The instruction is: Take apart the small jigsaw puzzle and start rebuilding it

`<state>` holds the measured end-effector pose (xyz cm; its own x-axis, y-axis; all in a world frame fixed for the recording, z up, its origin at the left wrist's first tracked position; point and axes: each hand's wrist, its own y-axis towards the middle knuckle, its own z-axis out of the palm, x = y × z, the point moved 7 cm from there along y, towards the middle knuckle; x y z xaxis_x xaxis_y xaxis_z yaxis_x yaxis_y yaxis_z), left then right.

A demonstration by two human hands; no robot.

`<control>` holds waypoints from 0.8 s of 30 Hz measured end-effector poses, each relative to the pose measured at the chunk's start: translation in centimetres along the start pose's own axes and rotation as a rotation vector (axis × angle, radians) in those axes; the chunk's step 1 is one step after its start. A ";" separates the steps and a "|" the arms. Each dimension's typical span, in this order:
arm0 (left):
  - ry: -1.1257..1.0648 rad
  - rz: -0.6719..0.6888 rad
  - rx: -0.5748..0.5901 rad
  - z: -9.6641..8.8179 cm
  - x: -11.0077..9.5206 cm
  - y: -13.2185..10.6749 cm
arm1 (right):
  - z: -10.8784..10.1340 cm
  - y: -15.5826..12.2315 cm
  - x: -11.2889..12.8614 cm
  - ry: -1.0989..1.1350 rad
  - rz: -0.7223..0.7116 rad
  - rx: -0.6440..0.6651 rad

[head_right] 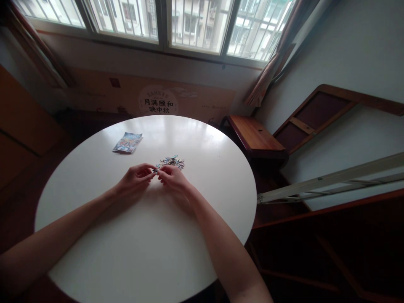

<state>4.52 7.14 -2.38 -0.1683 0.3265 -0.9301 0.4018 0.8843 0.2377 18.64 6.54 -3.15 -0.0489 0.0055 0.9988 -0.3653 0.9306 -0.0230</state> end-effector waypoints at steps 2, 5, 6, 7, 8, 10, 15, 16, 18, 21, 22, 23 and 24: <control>-0.001 -0.002 0.001 0.0 0.0 0.0 | 0.0 0.0 0.0 0.001 0.002 -0.001; -0.003 -0.013 0.003 0.1 -0.1 0.0 | 0.0 0.0 0.0 -0.003 0.002 0.002; -0.003 -0.018 0.002 0.1 -0.2 0.0 | 0.0 0.0 -0.1 -0.001 0.002 0.003; -0.004 -0.022 0.000 0.0 -0.3 0.0 | 0.0 0.0 -0.1 0.002 0.001 0.003; -0.003 -0.024 0.000 0.0 -0.3 0.0 | 0.0 0.0 -0.1 0.005 -0.001 0.003; -0.002 -0.026 0.002 0.0 -0.5 0.0 | 0.0 0.0 -0.2 0.010 -0.005 0.003; 0.001 -0.013 0.005 0.1 -0.5 -0.1 | 0.0 0.0 0.0 0.002 -0.004 0.008; 0.004 -0.013 0.004 0.1 -0.5 -0.2 | 0.1 0.0 0.0 0.001 -0.004 0.008; 0.010 -0.015 0.005 0.1 -0.4 -0.2 | 0.1 0.0 0.1 -0.004 -0.006 0.007; 0.007 -0.017 0.008 0.1 -0.4 -0.2 | 0.0 -0.1 0.1 -0.014 -0.014 0.007; 0.004 -0.017 0.010 0.1 -0.4 -0.1 | 0.0 -0.1 0.1 -0.016 -0.017 0.008; 0.002 -0.017 0.012 0.1 -0.5 -0.1 | 0.1 -0.1 0.1 -0.016 -0.020 0.009; 0.000 -0.016 0.011 0.1 -0.5 -0.1 | 0.1 -0.1 0.1 -0.016 -0.022 0.010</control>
<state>4.69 6.82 -1.96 -0.1752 0.3125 -0.9336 0.4090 0.8857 0.2197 18.61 6.44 -3.01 -0.0553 -0.0211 0.9982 -0.3761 0.9266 -0.0013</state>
